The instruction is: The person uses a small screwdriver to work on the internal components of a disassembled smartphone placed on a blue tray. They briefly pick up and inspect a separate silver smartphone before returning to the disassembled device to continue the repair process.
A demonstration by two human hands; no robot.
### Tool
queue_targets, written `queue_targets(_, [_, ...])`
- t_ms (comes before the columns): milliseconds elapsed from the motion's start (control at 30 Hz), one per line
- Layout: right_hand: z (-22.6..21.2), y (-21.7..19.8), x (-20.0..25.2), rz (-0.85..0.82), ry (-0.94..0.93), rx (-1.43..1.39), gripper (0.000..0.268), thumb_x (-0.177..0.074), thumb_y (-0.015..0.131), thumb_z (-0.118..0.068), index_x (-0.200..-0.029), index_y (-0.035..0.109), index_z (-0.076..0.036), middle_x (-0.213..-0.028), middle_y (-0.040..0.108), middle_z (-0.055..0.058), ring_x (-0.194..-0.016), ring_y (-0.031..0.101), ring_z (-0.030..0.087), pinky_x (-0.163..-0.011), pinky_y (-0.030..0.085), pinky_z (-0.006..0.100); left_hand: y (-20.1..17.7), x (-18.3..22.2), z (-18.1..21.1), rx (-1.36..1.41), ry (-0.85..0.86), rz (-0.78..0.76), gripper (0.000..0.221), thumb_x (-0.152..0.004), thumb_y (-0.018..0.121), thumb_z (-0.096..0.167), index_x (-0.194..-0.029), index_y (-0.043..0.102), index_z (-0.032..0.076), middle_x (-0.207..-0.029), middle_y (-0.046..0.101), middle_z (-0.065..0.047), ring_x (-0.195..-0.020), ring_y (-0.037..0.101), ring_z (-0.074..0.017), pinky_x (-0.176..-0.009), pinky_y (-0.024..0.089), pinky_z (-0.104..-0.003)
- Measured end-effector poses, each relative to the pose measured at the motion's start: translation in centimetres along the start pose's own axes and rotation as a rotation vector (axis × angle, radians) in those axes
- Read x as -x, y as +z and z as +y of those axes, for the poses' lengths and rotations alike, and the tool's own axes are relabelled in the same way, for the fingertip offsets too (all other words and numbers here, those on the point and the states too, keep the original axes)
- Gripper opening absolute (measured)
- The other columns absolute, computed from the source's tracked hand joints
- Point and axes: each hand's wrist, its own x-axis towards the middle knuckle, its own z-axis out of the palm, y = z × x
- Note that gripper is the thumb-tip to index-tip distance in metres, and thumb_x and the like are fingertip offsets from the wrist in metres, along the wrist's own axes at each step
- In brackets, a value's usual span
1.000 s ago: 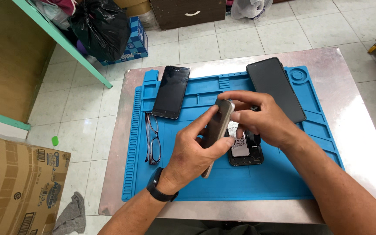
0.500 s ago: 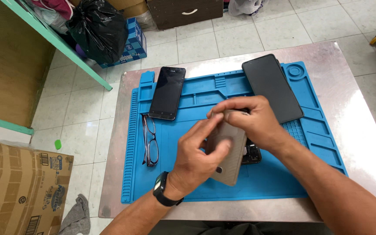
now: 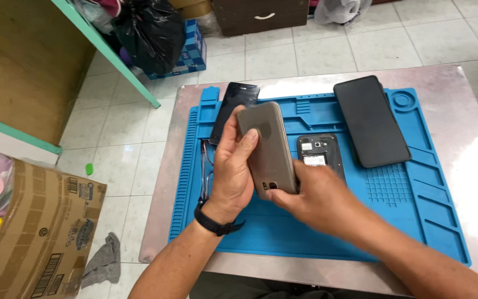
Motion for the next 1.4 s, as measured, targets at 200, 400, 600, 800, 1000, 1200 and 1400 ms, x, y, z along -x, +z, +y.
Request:
queue_targets(200, [2.1, 0.7, -0.4, 0.06, -0.219, 0.208, 0.049, -0.091, 0.065, -0.021, -0.135, 0.067, 0.001, -0.049, 0.068, 0.012, -0.044, 0.069, 0.035, -0.042, 0.051, 0.045, -1.6, -1.2, -0.6, -0.218, 0.083, -0.058, 0.072, -0.098, 0.078, 0.009, -0.162, 0.046, 0.01, -0.135, 0.07, -0.017, -0.116, 0.072, -0.0227, -0.096, 0.066, -0.04])
queue_targets(400, [3.5, 1.7, -0.3, 0.023, -0.161, 0.444, 0.046, -0.092, 0.057, -0.027, -0.138, 0.058, -0.025, -0.07, 0.074, 0.012, -0.063, 0.067, 0.044, -0.055, 0.047, 0.057, -1.2, -1.0, 3.7, -0.405, 0.007, -0.159, 0.052, -0.095, 0.076, 0.015, -0.143, 0.064, 0.003, -0.128, 0.076, -0.016, -0.112, 0.076, -0.0265, -0.088, 0.073, -0.041])
queue_targets(600, [6.3, 3.8, -1.5, 0.038, -0.187, 0.537, 0.018, -0.095, 0.057, -0.033, -0.106, 0.06, -0.019, -0.063, 0.068, 0.014, -0.057, 0.062, 0.047, -0.053, 0.046, 0.06, -1.0, -0.7, 5.6, -0.536, 0.066, -0.232, 0.039, -0.092, 0.08, 0.012, -0.129, 0.072, 0.002, -0.128, 0.074, -0.012, -0.112, 0.076, -0.0212, -0.1, 0.069, -0.032])
queue_targets(800, [6.1, 3.7, -1.3, 0.022, -0.192, 0.549, 0.016, -0.098, 0.056, -0.034, -0.102, 0.06, -0.019, -0.065, 0.069, 0.012, -0.058, 0.063, 0.045, -0.053, 0.044, 0.059, -0.5, -0.4, 6.1, -0.632, 0.142, -0.23, 0.032, -0.091, 0.08, 0.011, -0.121, 0.075, 0.002, -0.123, 0.074, -0.01, -0.105, 0.075, -0.0176, -0.099, 0.067, -0.027])
queue_targets(1000, [5.7, 3.7, -1.1, -0.032, -0.187, 0.532, 0.017, -0.101, 0.054, -0.031, -0.111, 0.057, -0.018, -0.062, 0.067, 0.011, -0.052, 0.061, 0.041, -0.05, 0.045, 0.056, -0.8, -0.5, 5.7, -0.636, 0.169, -0.211, 0.029, -0.091, 0.078, 0.006, -0.12, 0.076, 0.003, -0.126, 0.076, -0.011, -0.109, 0.074, -0.0176, -0.1, 0.067, -0.027])
queue_targets(1200, [4.9, 3.7, -0.9, -0.055, -0.21, 0.545, 0.032, -0.103, 0.049, -0.028, -0.133, 0.055, -0.018, -0.06, 0.067, 0.011, -0.052, 0.062, 0.044, -0.052, 0.046, 0.058, -1.2, -1.2, 5.0, -0.594, 0.202, -0.104, 0.024, -0.095, 0.061, -0.01, -0.104, 0.08, 0.0, -0.118, 0.08, -0.017, -0.098, 0.079, -0.0231, -0.081, 0.072, -0.031])
queue_targets(1400, [4.6, 2.1, -1.8, -0.089, -0.275, 0.299, 0.039, -0.094, 0.06, -0.011, -0.124, 0.066, 0.012, -0.043, 0.062, 0.014, -0.032, 0.06, 0.025, -0.036, 0.045, 0.031, -1.8, -1.2, 3.9, -0.485, 0.211, -0.267, 0.051, -0.086, 0.085, 0.001, -0.135, 0.069, -0.005, -0.138, 0.069, -0.025, -0.123, 0.071, -0.0319, -0.098, 0.067, -0.037])
